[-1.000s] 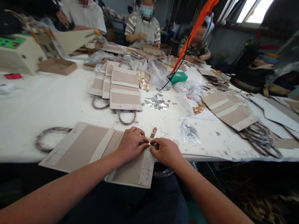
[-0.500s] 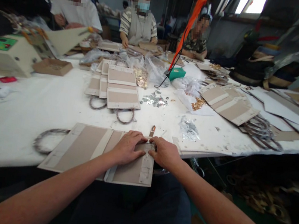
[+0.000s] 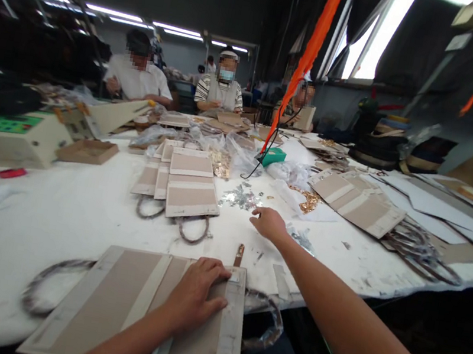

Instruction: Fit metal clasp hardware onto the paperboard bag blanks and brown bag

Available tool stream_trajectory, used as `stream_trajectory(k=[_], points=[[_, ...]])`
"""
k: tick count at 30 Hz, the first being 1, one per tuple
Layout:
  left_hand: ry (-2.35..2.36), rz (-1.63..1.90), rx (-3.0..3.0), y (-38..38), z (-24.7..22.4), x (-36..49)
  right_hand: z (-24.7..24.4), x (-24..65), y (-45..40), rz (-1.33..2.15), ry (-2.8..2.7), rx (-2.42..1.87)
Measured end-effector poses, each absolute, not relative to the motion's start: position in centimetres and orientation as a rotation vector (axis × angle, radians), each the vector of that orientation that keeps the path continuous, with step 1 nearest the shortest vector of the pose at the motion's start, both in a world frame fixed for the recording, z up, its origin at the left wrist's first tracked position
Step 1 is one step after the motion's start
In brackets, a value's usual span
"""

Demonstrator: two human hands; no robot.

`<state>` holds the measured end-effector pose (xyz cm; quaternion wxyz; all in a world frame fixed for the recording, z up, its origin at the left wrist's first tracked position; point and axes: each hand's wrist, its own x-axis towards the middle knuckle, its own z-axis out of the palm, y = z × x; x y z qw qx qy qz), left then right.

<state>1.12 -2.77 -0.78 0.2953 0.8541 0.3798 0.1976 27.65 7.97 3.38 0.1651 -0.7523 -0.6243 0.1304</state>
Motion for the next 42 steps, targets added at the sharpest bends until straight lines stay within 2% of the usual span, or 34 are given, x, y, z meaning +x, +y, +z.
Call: stream_trajectory(k=[4, 11, 22, 28, 32, 36, 42], points=[[1.012, 0.525, 2.245, -2.7, -1.1, 1.0, 1.4, 28.9, 12.9, 0.308, -1.657, -2.273], [1.023, 0.503, 2.207, -2.7, -1.4, 0.9, -0.7, 30.1, 15.7, 0.328, -1.607, -2.359], [1.033, 0.510, 2.185, -3.0, -0.6, 0.9, -0.7, 30.7, 17.4, 0.476, -1.571, -2.311], [1.030, 0.532, 2.220, -2.9, -0.7, 1.0, 1.3, 30.4, 17.2, 0.628, -1.478, -2.230], [0.988, 0.516, 2.298, -2.7, -0.7, 1.2, 4.2, 30.0, 12.6, 0.696, -1.441, -2.109], [0.952, 0.536, 2.366, -2.6, -1.2, 1.4, 6.2, 28.0, 2.7, 0.850, -1.515, -1.935], [0.941, 0.557, 2.442, -2.6, -1.6, 1.7, 2.6, 22.5, -11.4, 1.282, -1.263, -1.803]])
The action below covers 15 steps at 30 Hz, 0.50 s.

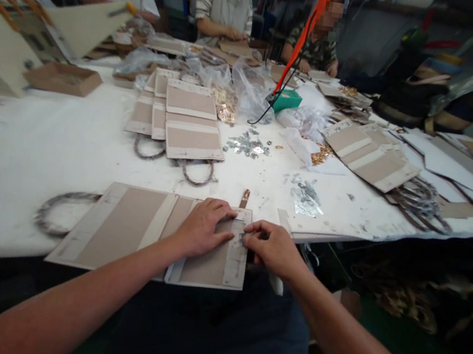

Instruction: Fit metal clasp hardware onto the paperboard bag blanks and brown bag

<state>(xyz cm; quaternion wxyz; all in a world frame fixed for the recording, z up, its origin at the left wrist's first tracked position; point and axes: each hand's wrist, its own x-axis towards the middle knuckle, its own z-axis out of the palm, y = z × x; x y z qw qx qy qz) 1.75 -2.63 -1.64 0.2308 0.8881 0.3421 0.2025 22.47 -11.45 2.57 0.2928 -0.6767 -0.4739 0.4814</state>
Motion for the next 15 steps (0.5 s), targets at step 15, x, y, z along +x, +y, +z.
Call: stream_trajectory(k=[15], points=[[0.862, 0.524, 2.529, -2.5, -2.0, 1.4, 0.0, 20.1, -12.1, 1.109, -1.395, -1.861]])
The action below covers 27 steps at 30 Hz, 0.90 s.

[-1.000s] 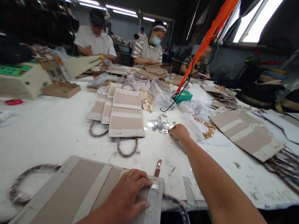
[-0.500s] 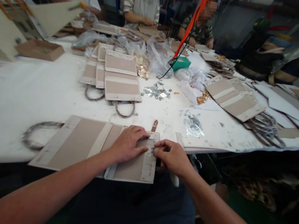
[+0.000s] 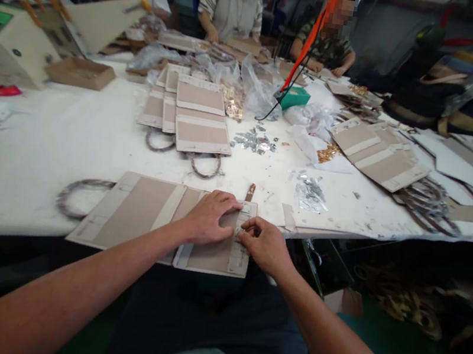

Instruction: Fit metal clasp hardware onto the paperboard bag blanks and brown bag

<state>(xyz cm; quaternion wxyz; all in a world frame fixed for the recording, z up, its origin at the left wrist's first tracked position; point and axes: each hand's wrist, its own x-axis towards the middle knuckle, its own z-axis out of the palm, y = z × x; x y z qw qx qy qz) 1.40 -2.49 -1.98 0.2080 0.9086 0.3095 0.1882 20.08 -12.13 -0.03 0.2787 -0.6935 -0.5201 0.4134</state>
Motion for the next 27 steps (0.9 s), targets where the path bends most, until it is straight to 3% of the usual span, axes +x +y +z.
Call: stream_trajectory(k=[27], points=[[0.827, 0.459, 2.524, -2.36, -2.21, 1.36, 0.44, 20.14, -11.62, 0.985, -1.498, -1.975]])
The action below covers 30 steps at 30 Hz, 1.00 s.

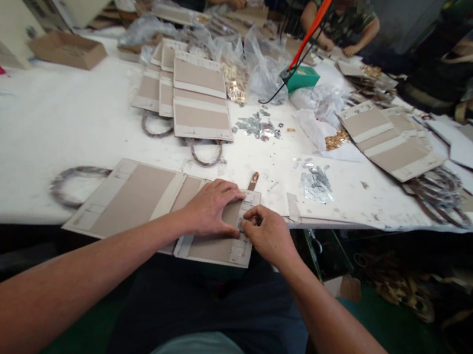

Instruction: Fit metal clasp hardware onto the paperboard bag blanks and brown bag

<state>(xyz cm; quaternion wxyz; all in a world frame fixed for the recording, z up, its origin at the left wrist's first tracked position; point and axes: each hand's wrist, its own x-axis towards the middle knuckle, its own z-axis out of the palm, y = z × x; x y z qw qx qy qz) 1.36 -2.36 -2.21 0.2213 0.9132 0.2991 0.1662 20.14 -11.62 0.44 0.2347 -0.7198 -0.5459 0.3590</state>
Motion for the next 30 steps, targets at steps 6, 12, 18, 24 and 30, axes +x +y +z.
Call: stream_trajectory(k=[6, 12, 18, 24, 30], points=[[0.820, 0.466, 2.518, -2.4, -2.3, 1.3, 0.7, 20.0, -11.6, 0.941, -1.532, -1.978], [0.830, 0.458, 2.512, -2.4, -2.2, 1.4, 0.7, 20.2, -11.5, 0.939, -1.557, -1.973], [0.836, 0.479, 2.501, -2.5, -2.2, 1.5, 0.2, 19.9, -11.5, 0.856, -1.579, -2.027], [0.860, 0.520, 2.496, -2.7, -2.2, 1.7, 0.0, 20.0, -11.9, 0.839, -1.594, -1.981], [0.881, 0.496, 2.505, -2.8, -2.0, 1.7, -0.2, 20.6, -11.9, 0.868, -1.636, -1.920]])
